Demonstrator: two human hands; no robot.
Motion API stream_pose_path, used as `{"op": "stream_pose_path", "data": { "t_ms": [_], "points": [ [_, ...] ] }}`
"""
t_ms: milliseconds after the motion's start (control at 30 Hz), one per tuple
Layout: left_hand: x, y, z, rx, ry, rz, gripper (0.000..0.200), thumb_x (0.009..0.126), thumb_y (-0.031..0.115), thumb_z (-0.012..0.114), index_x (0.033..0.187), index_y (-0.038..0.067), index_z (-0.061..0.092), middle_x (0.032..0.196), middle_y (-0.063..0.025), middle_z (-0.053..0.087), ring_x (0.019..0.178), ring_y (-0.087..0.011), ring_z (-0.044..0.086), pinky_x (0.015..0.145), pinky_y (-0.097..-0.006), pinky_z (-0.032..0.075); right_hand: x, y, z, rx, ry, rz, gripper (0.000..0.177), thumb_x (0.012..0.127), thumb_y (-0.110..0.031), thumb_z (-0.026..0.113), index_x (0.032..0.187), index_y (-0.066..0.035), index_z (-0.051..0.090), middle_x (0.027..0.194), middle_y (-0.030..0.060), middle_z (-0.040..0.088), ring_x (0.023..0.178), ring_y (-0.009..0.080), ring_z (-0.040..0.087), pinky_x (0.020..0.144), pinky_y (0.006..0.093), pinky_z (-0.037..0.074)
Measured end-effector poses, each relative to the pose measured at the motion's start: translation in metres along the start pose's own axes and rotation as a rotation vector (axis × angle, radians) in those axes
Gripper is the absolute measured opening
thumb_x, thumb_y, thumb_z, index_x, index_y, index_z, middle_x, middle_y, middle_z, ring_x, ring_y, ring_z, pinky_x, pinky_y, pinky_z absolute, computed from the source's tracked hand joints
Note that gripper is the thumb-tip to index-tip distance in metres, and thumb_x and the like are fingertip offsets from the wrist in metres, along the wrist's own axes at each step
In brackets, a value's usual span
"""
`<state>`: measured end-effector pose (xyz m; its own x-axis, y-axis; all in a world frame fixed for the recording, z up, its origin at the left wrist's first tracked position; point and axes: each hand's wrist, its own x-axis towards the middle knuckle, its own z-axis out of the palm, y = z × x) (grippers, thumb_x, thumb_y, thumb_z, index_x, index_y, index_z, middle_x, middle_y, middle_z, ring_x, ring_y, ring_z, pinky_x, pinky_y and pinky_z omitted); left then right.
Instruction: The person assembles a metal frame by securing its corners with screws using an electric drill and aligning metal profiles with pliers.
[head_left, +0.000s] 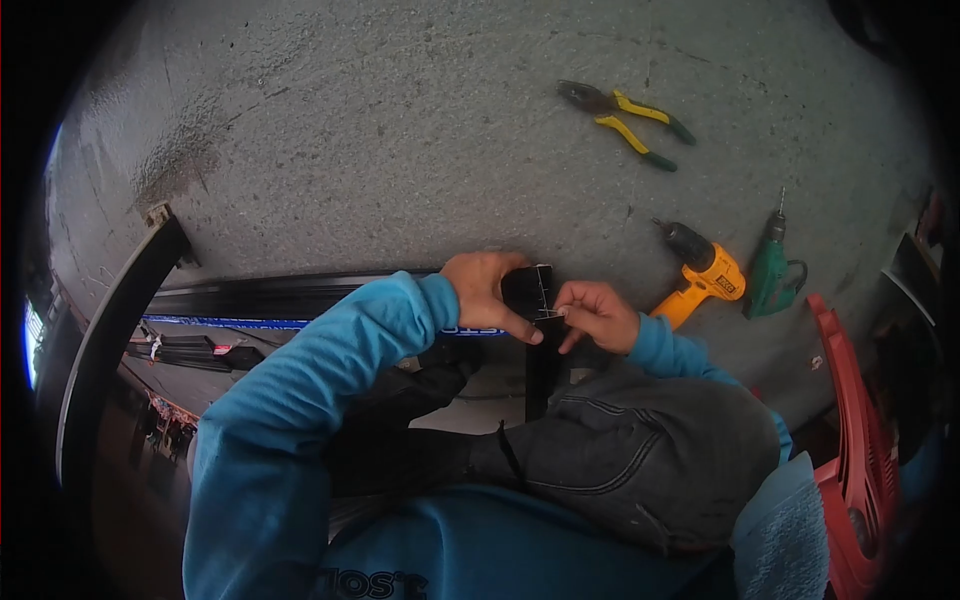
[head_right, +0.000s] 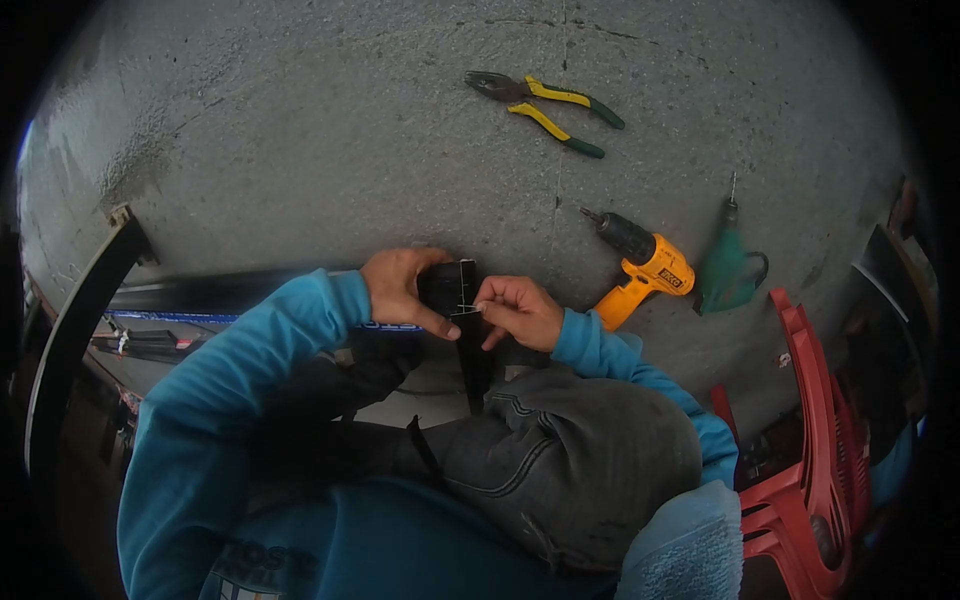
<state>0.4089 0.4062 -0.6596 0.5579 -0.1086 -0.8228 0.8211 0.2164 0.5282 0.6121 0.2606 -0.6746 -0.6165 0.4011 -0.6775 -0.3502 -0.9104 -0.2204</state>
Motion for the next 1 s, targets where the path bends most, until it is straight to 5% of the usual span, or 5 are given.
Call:
{"op": "stream_pose_path", "data": {
  "t_ms": [867, 1000],
  "points": [
    [0.0047, 0.0025, -0.0001, -0.071, -0.016, -0.034, 0.086, 0.051, 0.044, 0.088, 0.117, -0.002, 0.061, 0.103, -0.0185, 0.069, 0.098, -0.0307, 0.066, 0.090, -0.0342, 0.050, 0.0103, 0.0008, -0.0001, -0.214, -0.044, -0.042, 0.023, 0.100, -0.019, 0.047, 0.091, -0.002, 0.059, 0.081, 0.0006, 0.055, 0.076, 0.0089, 0.058, 0.063, 0.0280, 0.058],
    [0.0033, 0.0016, 0.0019, -0.078, 0.014, -0.008, 0.083, 0.053, 0.040, 0.089, 0.117, -0.003, 0.060, 0.101, -0.0175, 0.068, 0.096, -0.0290, 0.066, 0.088, -0.0338, 0.049, 0.0026, -0.0001, 0.0031, 0.049, 0.003, 0.052, 0.021, 0.099, -0.020, 0.048, 0.091, -0.003, 0.059, 0.083, 0.0006, 0.055, 0.078, 0.0099, 0.059, 0.064, 0.0288, 0.059]
  ]
}}
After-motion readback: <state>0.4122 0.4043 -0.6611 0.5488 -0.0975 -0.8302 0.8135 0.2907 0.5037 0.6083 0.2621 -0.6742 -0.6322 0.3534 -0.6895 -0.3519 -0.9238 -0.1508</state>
